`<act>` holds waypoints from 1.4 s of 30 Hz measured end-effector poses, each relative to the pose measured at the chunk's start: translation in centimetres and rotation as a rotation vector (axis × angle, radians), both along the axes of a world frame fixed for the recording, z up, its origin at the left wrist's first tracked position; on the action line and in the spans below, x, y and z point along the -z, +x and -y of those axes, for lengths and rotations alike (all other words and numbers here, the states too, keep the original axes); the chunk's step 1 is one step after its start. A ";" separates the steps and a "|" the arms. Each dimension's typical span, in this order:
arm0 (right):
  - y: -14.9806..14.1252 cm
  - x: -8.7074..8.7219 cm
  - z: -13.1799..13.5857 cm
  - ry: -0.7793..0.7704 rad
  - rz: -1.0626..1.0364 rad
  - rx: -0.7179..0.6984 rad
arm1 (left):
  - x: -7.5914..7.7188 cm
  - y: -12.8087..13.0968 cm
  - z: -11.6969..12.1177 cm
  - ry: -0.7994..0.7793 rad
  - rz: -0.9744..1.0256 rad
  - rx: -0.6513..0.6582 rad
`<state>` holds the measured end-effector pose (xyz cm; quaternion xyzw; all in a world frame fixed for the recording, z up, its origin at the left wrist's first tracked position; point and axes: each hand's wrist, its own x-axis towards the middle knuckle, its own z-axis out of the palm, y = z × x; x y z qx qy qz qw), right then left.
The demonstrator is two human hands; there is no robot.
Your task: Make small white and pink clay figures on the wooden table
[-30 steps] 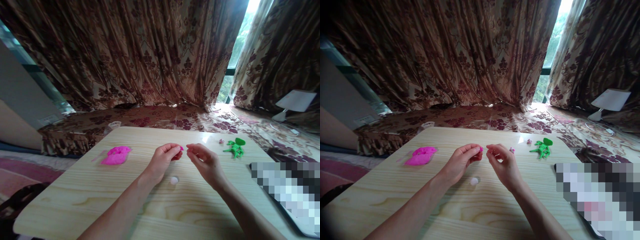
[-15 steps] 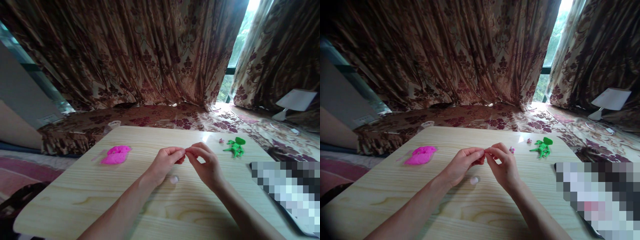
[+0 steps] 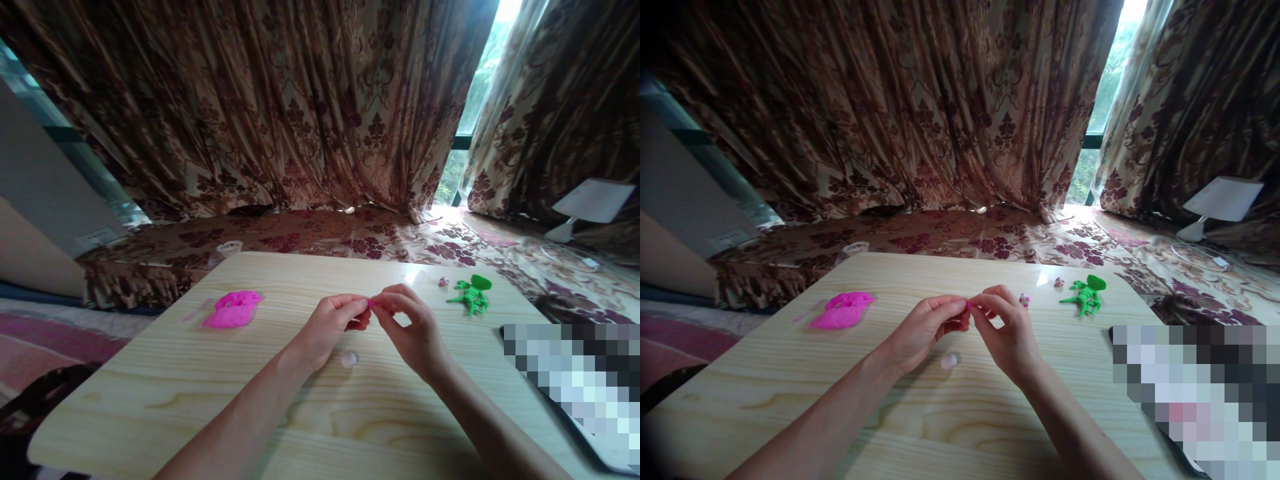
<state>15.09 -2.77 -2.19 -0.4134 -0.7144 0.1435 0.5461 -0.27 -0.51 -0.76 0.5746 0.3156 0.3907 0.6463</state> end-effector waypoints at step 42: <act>0.0 0.4 -0.3 0.047 0.061 0.061 | 0.5 0.2 -0.3 0.113 -0.113 -0.164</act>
